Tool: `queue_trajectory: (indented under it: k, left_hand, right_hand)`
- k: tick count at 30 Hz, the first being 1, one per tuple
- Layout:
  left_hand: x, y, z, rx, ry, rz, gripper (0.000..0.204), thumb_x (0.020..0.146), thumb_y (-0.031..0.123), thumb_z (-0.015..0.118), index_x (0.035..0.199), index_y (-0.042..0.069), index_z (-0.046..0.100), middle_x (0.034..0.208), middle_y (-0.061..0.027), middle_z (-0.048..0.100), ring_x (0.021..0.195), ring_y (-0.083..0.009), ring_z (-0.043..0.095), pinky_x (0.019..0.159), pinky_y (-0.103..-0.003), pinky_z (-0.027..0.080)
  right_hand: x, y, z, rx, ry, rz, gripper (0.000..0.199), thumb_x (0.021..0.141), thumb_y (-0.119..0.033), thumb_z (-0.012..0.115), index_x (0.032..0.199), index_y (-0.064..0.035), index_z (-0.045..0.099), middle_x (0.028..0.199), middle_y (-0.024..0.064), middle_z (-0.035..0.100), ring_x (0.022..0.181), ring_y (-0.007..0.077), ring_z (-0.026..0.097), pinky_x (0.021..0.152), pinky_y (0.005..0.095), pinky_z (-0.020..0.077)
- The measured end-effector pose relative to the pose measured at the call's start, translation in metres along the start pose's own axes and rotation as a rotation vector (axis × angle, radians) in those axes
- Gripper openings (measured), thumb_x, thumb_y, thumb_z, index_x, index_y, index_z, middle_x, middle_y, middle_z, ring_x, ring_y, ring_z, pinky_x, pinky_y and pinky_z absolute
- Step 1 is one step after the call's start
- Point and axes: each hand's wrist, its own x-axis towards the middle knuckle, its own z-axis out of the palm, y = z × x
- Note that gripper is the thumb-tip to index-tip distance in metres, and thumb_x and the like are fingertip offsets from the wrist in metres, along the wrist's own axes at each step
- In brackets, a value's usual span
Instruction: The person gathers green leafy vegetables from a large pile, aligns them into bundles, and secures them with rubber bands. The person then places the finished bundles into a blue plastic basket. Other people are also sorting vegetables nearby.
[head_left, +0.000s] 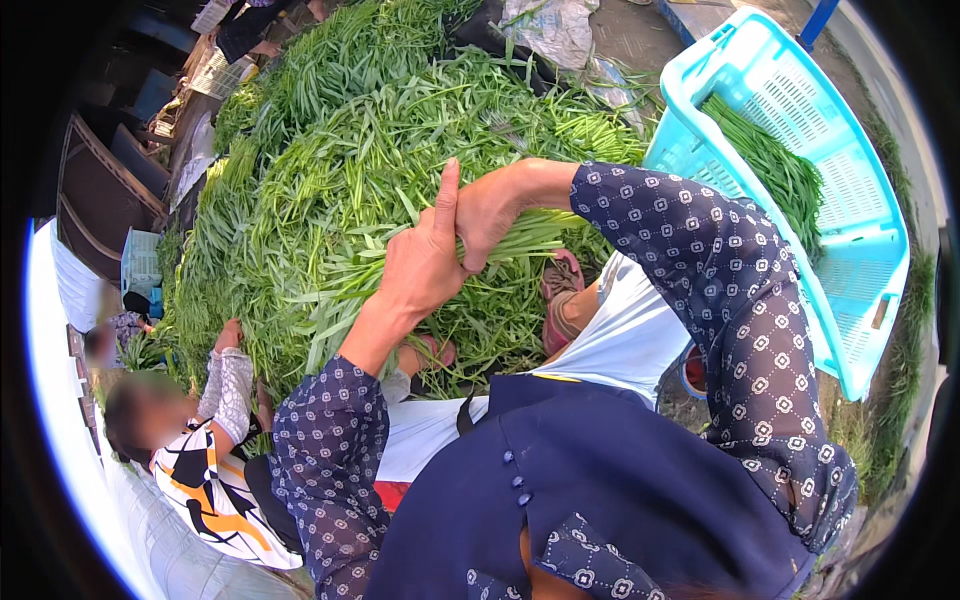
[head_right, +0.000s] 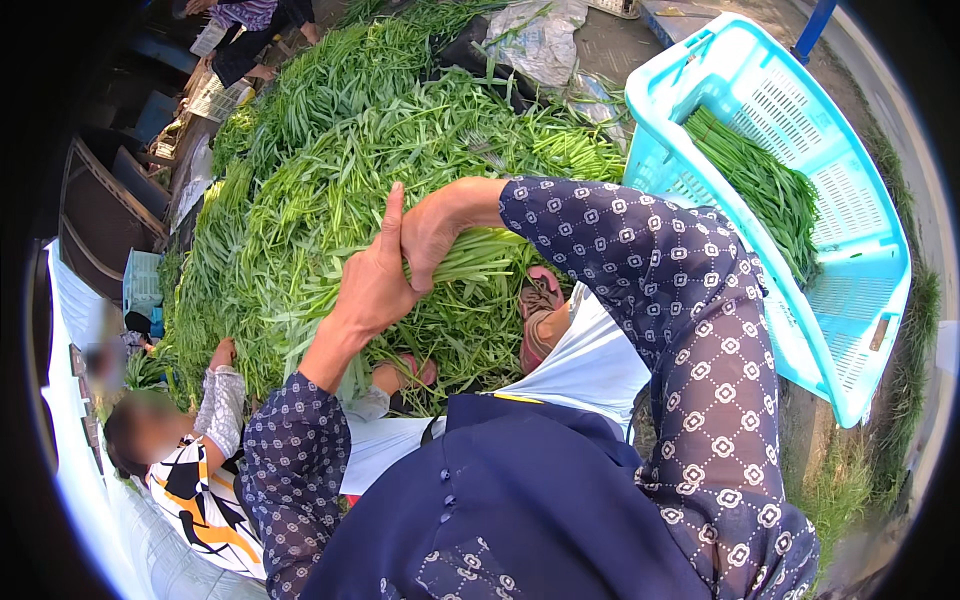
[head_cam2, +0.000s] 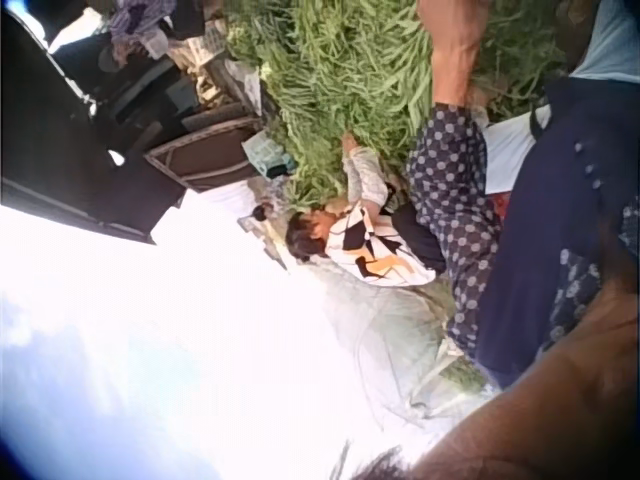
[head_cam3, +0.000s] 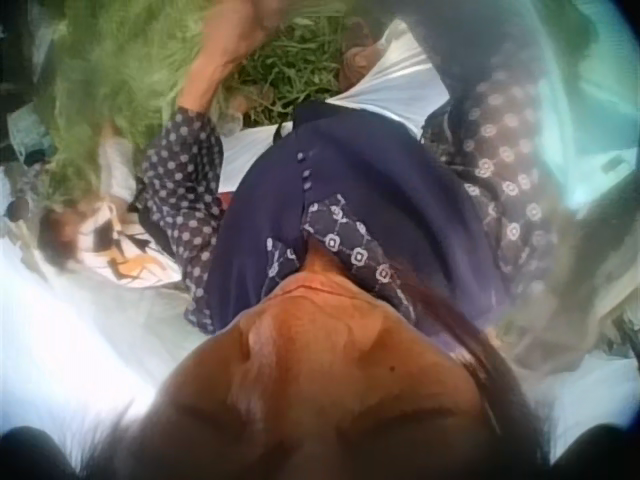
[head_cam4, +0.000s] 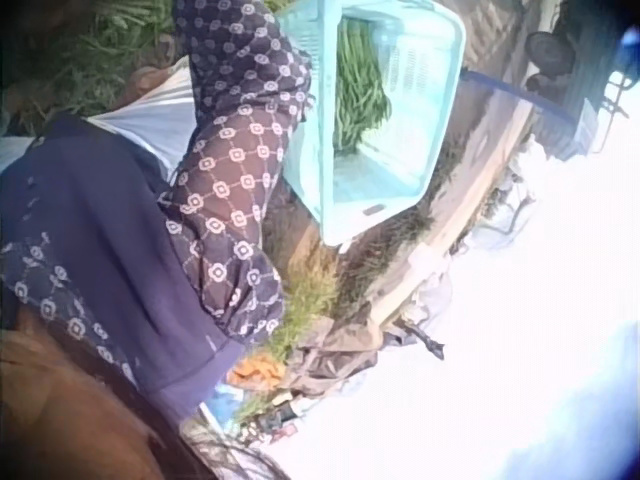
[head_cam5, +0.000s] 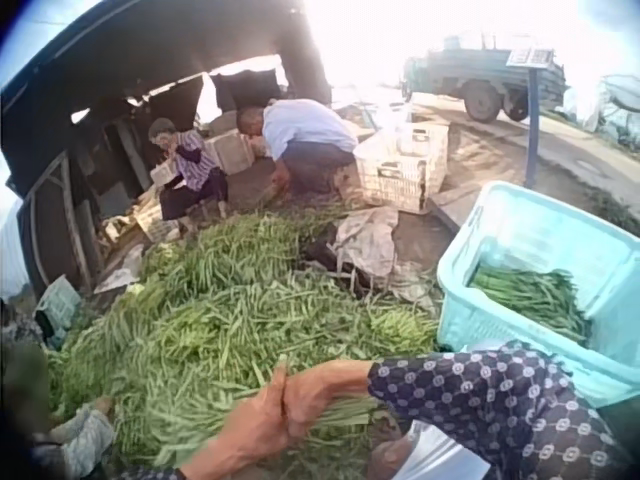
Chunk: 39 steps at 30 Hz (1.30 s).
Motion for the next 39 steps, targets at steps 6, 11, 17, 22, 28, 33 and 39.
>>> queue_trajectory:
  k: [6,11,17,22,28,33,39]
  left_hand:
    - [0.008,-0.035,-0.001,-0.202,-0.032,-0.301,0.078,0.069,0.008,0.066,0.140,-0.001,0.035,0.088,-0.0203,0.068,0.079,-0.0310,0.068,0.072,-0.040,0.054]
    - [0.007,-0.091,0.008,-0.628,-0.183,-0.617,0.027,0.068,0.005,0.064,0.094,-0.002,0.062,0.077,-0.0025,0.062,0.066,-0.0105,0.055,0.064,-0.025,0.047]
    - [0.081,-0.087,0.054,-0.692,-0.253,-0.557,0.029,0.068,0.005,0.066,0.096,-0.003,0.061,0.077,-0.0028,0.062,0.067,-0.0098,0.055,0.065,-0.025,0.047]
    - [0.189,-0.064,0.113,-0.503,-0.306,-0.354,0.036,0.066,0.017,0.067,0.095,-0.003,0.062,0.083,-0.0195,0.067,0.074,-0.0294,0.065,0.071,-0.037,0.050]
    - [0.293,-0.020,0.192,-0.322,-0.302,-0.233,0.036,0.071,0.018,0.065,0.099,-0.004,0.058,0.089,-0.0269,0.067,0.085,-0.0425,0.065,0.076,-0.047,0.050]
    - [0.305,-0.030,0.263,-0.131,-0.351,-0.239,0.033,0.075,0.015,0.064,0.100,-0.005,0.052,0.085,-0.0268,0.067,0.080,-0.0441,0.066,0.074,-0.050,0.051]
    - [0.303,-0.041,0.279,-0.167,-0.351,-0.214,0.028,0.077,0.010,0.062,0.098,-0.002,0.048,0.081,-0.0260,0.066,0.077,-0.0438,0.066,0.071,-0.051,0.051]
  right_hand:
    - [-0.060,0.036,-0.091,-0.166,0.614,0.171,0.083,0.082,-0.067,0.060,0.113,0.0092,0.060,0.098,0.0225,0.068,0.094,0.0297,0.067,0.079,0.0379,0.0542]
    - [-0.113,0.120,-0.063,0.244,0.754,0.290,0.041,0.100,-0.035,0.047,0.100,0.0023,0.064,0.091,0.0106,0.071,0.083,0.0171,0.069,0.076,0.0309,0.0545]
    - [-0.104,0.269,0.147,0.063,0.559,1.042,0.028,0.081,-0.024,0.060,0.080,0.0030,0.068,0.080,0.0223,0.068,0.080,0.0369,0.068,0.072,0.0442,0.0538]
    - [-0.086,0.298,0.239,0.204,0.856,1.120,0.032,0.080,-0.030,0.066,0.078,0.0024,0.063,0.080,0.0254,0.065,0.080,0.0419,0.065,0.071,0.0499,0.0494]
    - [-0.075,0.303,0.262,0.210,1.142,1.258,0.032,0.079,-0.026,0.070,0.097,-0.0040,0.055,0.096,0.0174,0.061,0.091,0.0383,0.059,0.078,0.0462,0.0479]
    - [-0.094,0.285,0.274,0.466,1.140,1.220,0.027,0.084,-0.016,0.062,0.101,-0.0017,0.047,0.084,0.0222,0.059,0.081,0.0435,0.059,0.070,0.0510,0.0465]
    - [-0.130,0.210,0.257,0.395,1.402,1.054,0.020,0.095,-0.014,0.053,0.112,-0.0065,0.046,0.080,0.0206,0.063,0.073,0.0393,0.065,0.061,0.0429,0.0497]
